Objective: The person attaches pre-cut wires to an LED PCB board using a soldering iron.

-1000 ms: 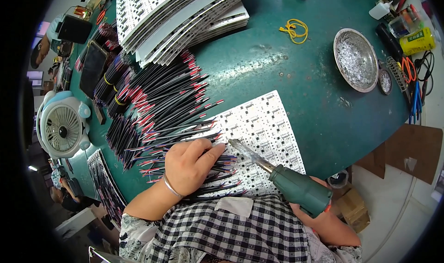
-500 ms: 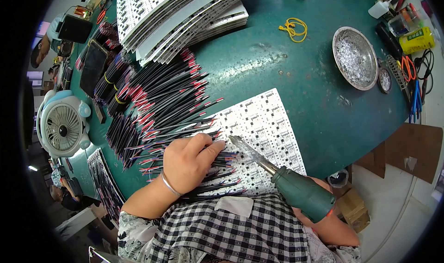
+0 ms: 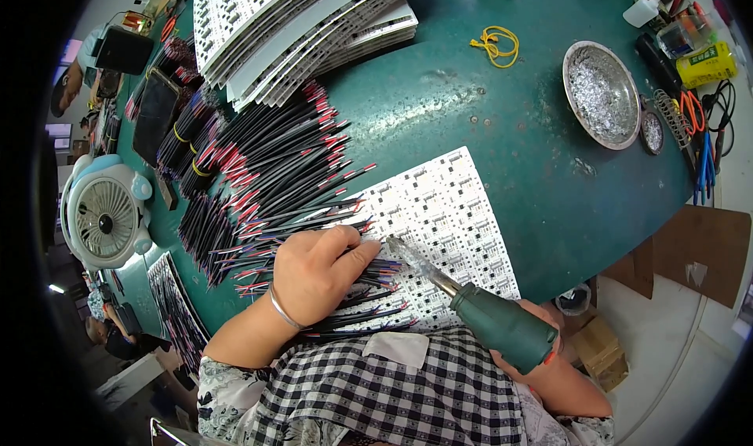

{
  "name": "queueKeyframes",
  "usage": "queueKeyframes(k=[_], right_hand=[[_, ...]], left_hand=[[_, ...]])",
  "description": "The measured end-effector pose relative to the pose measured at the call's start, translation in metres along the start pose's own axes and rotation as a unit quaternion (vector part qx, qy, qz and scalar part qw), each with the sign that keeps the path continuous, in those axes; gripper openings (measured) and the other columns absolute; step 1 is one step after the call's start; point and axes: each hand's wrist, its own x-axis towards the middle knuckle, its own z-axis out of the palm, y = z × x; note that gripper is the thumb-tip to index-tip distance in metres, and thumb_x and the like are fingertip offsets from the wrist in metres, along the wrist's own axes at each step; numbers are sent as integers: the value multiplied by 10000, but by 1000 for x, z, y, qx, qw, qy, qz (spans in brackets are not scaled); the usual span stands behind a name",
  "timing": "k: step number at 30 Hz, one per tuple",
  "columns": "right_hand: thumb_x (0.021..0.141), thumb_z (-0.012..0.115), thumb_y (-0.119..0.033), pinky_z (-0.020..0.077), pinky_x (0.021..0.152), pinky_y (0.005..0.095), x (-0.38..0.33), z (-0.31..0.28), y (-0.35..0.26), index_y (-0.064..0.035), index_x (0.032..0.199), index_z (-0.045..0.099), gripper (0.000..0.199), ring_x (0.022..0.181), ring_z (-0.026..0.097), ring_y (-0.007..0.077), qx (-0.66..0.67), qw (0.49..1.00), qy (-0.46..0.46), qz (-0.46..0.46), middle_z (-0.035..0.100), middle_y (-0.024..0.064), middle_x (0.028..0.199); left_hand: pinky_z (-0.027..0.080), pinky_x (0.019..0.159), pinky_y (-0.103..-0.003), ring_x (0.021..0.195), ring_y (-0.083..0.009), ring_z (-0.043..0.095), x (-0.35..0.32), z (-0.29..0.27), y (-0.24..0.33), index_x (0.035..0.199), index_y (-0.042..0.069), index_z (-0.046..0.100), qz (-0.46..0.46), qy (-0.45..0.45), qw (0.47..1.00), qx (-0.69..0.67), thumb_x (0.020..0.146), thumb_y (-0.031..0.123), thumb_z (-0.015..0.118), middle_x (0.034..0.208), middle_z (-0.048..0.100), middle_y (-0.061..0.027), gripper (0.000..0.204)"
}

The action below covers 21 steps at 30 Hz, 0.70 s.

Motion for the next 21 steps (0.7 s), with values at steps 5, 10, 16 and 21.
queueKeyframes(k=[5,10,16,21], right_hand=[[875,644,-187,544,677,305,17,-1,-9,60,1096,597,335,747,668,183,-106,988,13,-108,642,133,1014],[907,613,-311,528,671,310,-3,1,0,67,1159,568,457,767,652,190,-20,1000,2,-3,628,156,1080],[902,635,-355,516,691,332,-10,19,6,67,1313,433,623,750,616,205,270,953,138,14,590,199,1200],[903,635,-363,507,709,338,-13,18,5,60,1313,447,618,765,610,200,268,953,141,21,616,177,1140]], left_hand=[[448,532,-304,629,-154,578,1,-1,4,963,125,707,7,-4,1000,16,719,133,638,859,579,1,254],[459,562,-307,649,-149,586,0,-6,8,971,120,696,7,-13,999,39,730,150,633,866,582,-4,250],[476,603,-370,674,-271,591,-4,-6,4,1001,78,646,-11,33,995,-88,615,9,664,912,611,-60,393],[471,559,-369,656,-239,583,-14,-25,29,1028,101,612,-61,45,997,-33,677,130,663,779,527,-51,356]])
